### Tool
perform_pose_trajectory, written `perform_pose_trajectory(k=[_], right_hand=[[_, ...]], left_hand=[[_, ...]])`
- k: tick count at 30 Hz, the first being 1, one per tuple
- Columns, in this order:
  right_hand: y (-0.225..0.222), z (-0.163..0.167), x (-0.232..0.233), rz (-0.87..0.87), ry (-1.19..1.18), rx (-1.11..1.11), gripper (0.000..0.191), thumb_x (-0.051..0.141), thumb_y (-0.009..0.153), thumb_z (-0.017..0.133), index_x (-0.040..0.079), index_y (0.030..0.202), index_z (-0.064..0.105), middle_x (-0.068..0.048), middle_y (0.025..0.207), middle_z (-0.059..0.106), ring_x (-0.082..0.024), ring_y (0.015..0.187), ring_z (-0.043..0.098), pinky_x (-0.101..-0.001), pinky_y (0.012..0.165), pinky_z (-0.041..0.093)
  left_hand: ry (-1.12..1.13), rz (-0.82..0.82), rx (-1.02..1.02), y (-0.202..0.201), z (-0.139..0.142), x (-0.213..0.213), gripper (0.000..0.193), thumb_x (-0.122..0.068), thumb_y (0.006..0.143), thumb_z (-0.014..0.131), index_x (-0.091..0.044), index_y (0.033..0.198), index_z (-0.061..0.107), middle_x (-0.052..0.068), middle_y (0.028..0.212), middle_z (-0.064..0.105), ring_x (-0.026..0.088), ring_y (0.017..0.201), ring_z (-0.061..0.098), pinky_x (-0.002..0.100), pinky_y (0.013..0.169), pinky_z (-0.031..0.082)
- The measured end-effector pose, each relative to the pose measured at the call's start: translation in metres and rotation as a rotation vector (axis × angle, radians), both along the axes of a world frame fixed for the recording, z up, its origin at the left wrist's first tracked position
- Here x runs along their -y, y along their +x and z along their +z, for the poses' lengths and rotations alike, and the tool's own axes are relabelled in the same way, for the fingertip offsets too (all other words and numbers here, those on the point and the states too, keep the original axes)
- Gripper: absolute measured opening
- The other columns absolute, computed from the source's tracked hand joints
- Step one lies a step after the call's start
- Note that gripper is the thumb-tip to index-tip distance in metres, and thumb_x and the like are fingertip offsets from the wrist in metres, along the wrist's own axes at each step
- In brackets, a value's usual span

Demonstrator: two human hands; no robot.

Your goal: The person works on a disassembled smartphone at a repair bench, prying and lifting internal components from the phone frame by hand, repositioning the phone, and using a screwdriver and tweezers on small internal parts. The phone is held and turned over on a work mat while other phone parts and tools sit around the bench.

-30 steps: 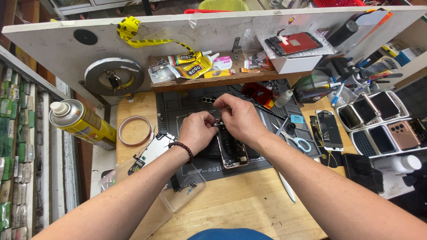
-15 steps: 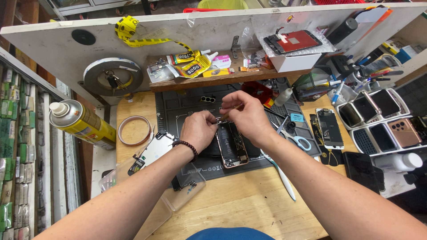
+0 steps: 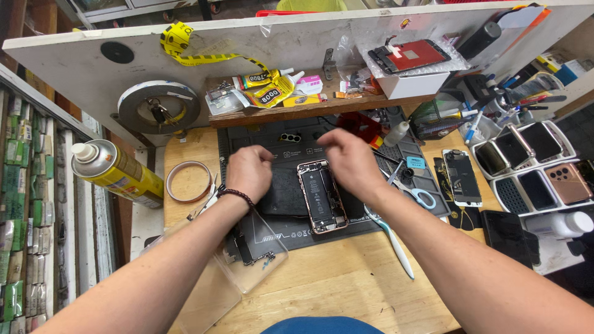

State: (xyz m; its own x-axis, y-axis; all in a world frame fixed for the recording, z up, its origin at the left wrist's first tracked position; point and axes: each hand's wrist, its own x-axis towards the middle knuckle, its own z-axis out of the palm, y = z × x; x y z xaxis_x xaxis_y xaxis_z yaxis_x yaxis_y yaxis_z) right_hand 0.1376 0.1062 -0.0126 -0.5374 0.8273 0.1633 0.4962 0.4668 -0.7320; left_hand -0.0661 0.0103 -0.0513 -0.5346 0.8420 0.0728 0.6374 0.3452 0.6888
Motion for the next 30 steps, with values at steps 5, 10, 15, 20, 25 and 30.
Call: perform_pose_trajectory(k=[5, 10, 15, 20, 25, 30], right_hand=[[-0.017, -0.001, 0.021, 0.050, -0.034, 0.172, 0.039, 0.013, 0.082, 0.074, 0.011, 0.120, 0.068, -0.012, 0.105, 0.077, -0.030, 0.098, 0.073, -0.0401, 0.087, 0.056], [-0.026, 0.000, 0.028, -0.010, -0.054, 0.288, 0.041, 0.016, 0.081, 0.077, 0.011, 0.122, 0.068, -0.012, 0.102, 0.076, -0.033, 0.098, 0.072, -0.0422, 0.086, 0.056], [-0.027, -0.005, 0.024, -0.011, -0.034, 0.277, 0.039, 0.013, 0.083, 0.074, 0.012, 0.121, 0.069, -0.010, 0.098, 0.077, -0.033, 0.095, 0.072, -0.0438, 0.085, 0.055], [-0.023, -0.005, 0.018, 0.072, -0.017, 0.294, 0.040, 0.012, 0.085, 0.070, 0.014, 0.125, 0.065, -0.009, 0.097, 0.077, -0.032, 0.093, 0.073, -0.0441, 0.085, 0.055], [-0.018, -0.004, 0.021, 0.215, 0.151, 0.287, 0.039, 0.010, 0.090, 0.066, 0.011, 0.129, 0.061, -0.012, 0.103, 0.075, -0.035, 0.096, 0.071, -0.0458, 0.084, 0.055], [-0.016, -0.002, 0.018, 0.159, -0.023, 0.149, 0.039, 0.010, 0.091, 0.066, 0.013, 0.130, 0.061, -0.012, 0.100, 0.073, -0.028, 0.087, 0.071, -0.0386, 0.079, 0.056]], left_hand=[[-0.046, 0.066, -0.012, -0.038, -0.007, 0.000, 0.029, -0.005, 0.082, 0.063, -0.014, 0.105, 0.080, 0.013, 0.092, 0.077, 0.032, 0.091, 0.074, 0.043, 0.086, 0.057], [-0.060, 0.090, -0.079, -0.063, -0.015, -0.002, 0.034, -0.004, 0.080, 0.063, -0.016, 0.107, 0.080, 0.011, 0.092, 0.078, 0.032, 0.091, 0.074, 0.044, 0.087, 0.057], [-0.081, 0.063, -0.119, -0.070, -0.023, -0.008, 0.030, -0.010, 0.084, 0.064, -0.017, 0.109, 0.079, 0.015, 0.093, 0.077, 0.035, 0.092, 0.073, 0.046, 0.087, 0.057], [-0.147, 0.043, -0.132, -0.063, -0.024, -0.012, 0.031, -0.013, 0.084, 0.064, -0.019, 0.110, 0.079, 0.018, 0.096, 0.074, 0.038, 0.093, 0.071, 0.049, 0.085, 0.057], [-0.156, 0.013, -0.110, -0.059, -0.017, -0.006, 0.035, -0.011, 0.082, 0.062, -0.019, 0.113, 0.078, 0.015, 0.096, 0.077, 0.036, 0.093, 0.073, 0.047, 0.087, 0.058], [0.003, -0.075, 0.029, -0.041, -0.004, -0.008, 0.028, -0.015, 0.082, 0.073, -0.009, 0.110, 0.077, 0.012, 0.097, 0.078, 0.026, 0.089, 0.075, 0.039, 0.081, 0.059]])
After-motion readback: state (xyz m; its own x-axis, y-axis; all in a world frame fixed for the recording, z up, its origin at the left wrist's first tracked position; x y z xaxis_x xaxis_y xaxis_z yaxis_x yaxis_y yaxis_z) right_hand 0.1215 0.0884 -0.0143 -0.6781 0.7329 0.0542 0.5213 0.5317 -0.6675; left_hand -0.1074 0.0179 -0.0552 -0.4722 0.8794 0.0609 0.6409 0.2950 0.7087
